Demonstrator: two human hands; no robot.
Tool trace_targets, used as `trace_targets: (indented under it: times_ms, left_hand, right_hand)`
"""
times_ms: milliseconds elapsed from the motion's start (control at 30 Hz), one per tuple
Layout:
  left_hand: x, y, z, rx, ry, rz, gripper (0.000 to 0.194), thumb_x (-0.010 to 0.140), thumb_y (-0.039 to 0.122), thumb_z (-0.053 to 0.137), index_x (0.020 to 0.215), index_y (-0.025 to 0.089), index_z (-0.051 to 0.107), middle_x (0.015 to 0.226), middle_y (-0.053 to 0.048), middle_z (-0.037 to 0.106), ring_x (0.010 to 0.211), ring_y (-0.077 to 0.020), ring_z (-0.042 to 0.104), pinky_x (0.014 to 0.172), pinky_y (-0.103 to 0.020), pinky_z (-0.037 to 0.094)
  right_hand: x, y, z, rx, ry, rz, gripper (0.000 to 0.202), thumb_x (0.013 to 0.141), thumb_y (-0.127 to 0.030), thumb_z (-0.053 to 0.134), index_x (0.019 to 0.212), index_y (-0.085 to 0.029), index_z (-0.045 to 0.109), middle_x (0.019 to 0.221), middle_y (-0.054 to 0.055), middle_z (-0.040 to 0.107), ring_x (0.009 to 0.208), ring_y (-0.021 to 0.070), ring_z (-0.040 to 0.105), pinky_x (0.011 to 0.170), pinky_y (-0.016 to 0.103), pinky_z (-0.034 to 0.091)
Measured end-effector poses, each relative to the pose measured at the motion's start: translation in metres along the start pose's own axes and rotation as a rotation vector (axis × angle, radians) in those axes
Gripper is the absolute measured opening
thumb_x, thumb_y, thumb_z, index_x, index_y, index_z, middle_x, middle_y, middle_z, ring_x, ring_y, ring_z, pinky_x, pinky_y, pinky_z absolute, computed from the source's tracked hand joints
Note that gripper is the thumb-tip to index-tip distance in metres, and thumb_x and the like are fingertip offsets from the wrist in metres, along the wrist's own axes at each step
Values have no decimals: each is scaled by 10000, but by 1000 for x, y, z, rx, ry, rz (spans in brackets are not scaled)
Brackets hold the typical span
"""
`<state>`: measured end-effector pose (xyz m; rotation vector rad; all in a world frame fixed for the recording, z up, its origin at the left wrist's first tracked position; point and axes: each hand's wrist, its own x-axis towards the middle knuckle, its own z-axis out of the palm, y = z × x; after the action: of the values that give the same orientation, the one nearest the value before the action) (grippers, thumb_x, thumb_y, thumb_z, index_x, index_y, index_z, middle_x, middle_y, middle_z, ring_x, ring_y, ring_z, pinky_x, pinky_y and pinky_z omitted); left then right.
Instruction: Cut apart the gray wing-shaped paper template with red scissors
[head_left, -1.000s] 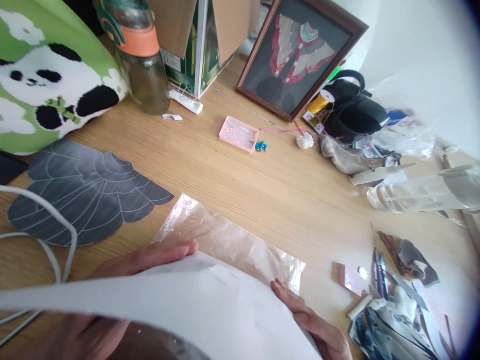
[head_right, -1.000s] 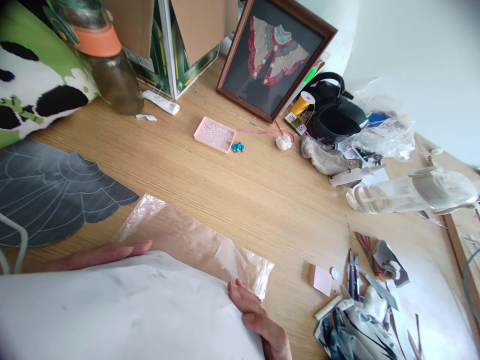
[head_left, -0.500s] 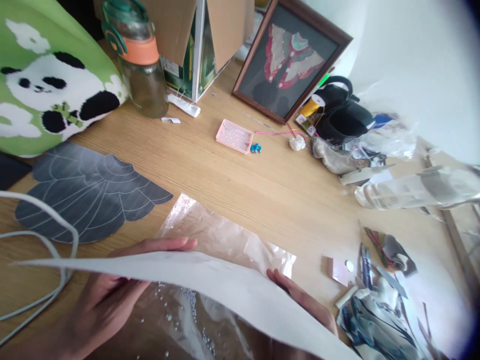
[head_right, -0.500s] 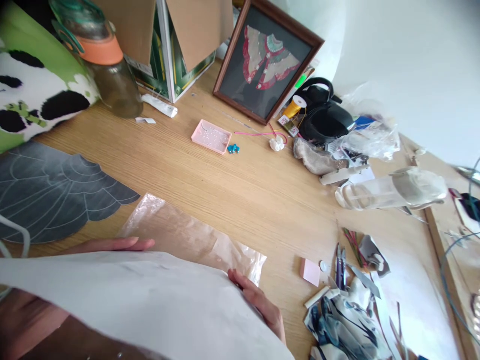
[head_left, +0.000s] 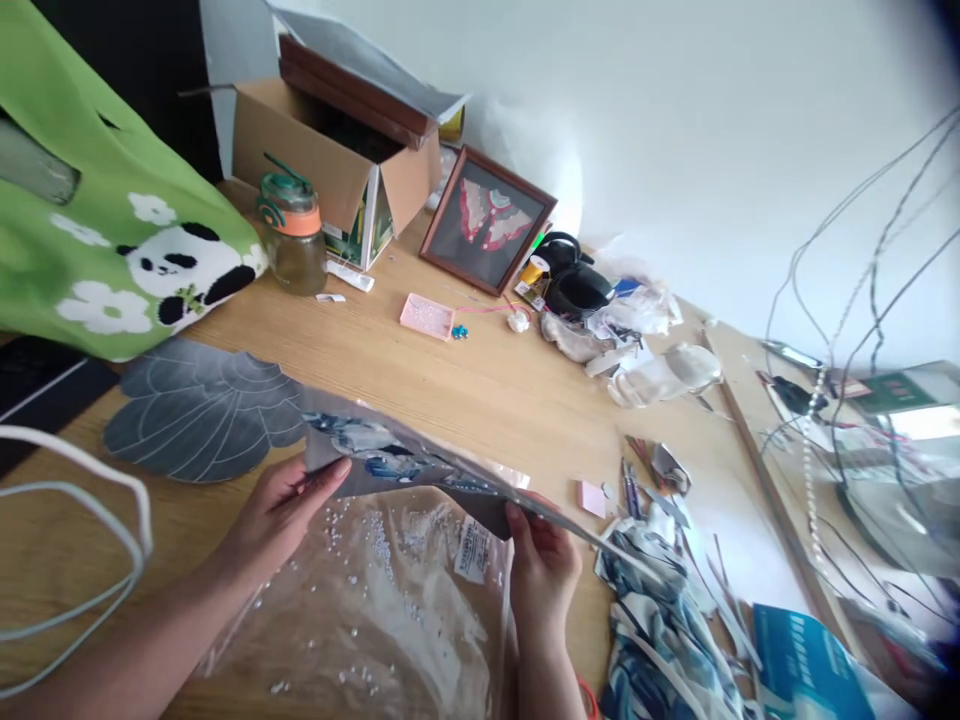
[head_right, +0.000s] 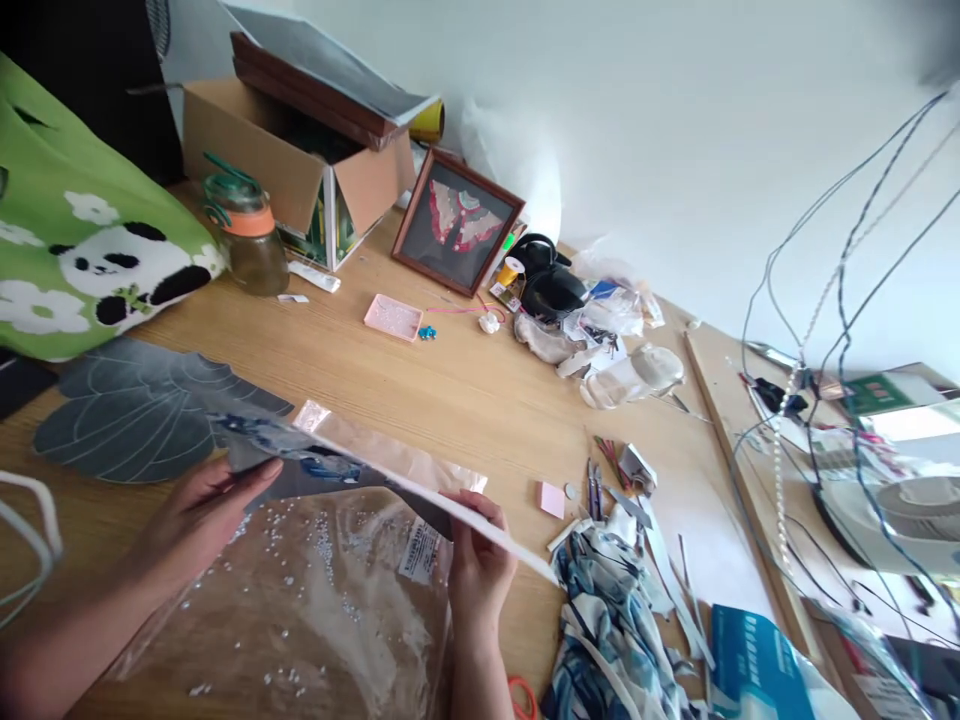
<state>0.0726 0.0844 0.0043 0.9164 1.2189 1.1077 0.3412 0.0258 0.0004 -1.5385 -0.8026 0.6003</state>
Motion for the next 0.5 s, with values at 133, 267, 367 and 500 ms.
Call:
trace_targets:
  times_ms: [133,267,367,500]
  left_hand:
    - [4,4,-1,34,-75,12,254,738,477,737,809,234,758,812,-25,731,788,-205,619,729,-246,465]
    - [5,13,-2,64,-142,5,338,751,518,709,915,228,766,891,-51,744,898,-249,628,803,-288,463]
    - [7,15,-3,57,-175,3,384,742,534,709,958,220,762,954,-72,749,979,-293,625,877,-344,453]
    - [11,15,-7,54,-244,21,372,751,531,701,966,233,757,983,-60,754,1023,-298,626,943,-365,427]
  right_hand:
    - [1,-4,4,55,-14,20,255,692,-364,782,812,-169,671,734,32,726,702,183,672,688,305,541]
    - [2,-8,4,128,-84,50,299,686,-395,779,859,-183,657,801,32,736,750,182,671,739,315,543]
    - [2,-9,3,135,-115,74,303,677,-416,781,825,-190,645,780,28,733,731,183,667,716,312,544]
    - [2,-10,3,149,-155,99,307,665,-401,798,849,-194,666,822,36,746,757,193,672,721,312,544]
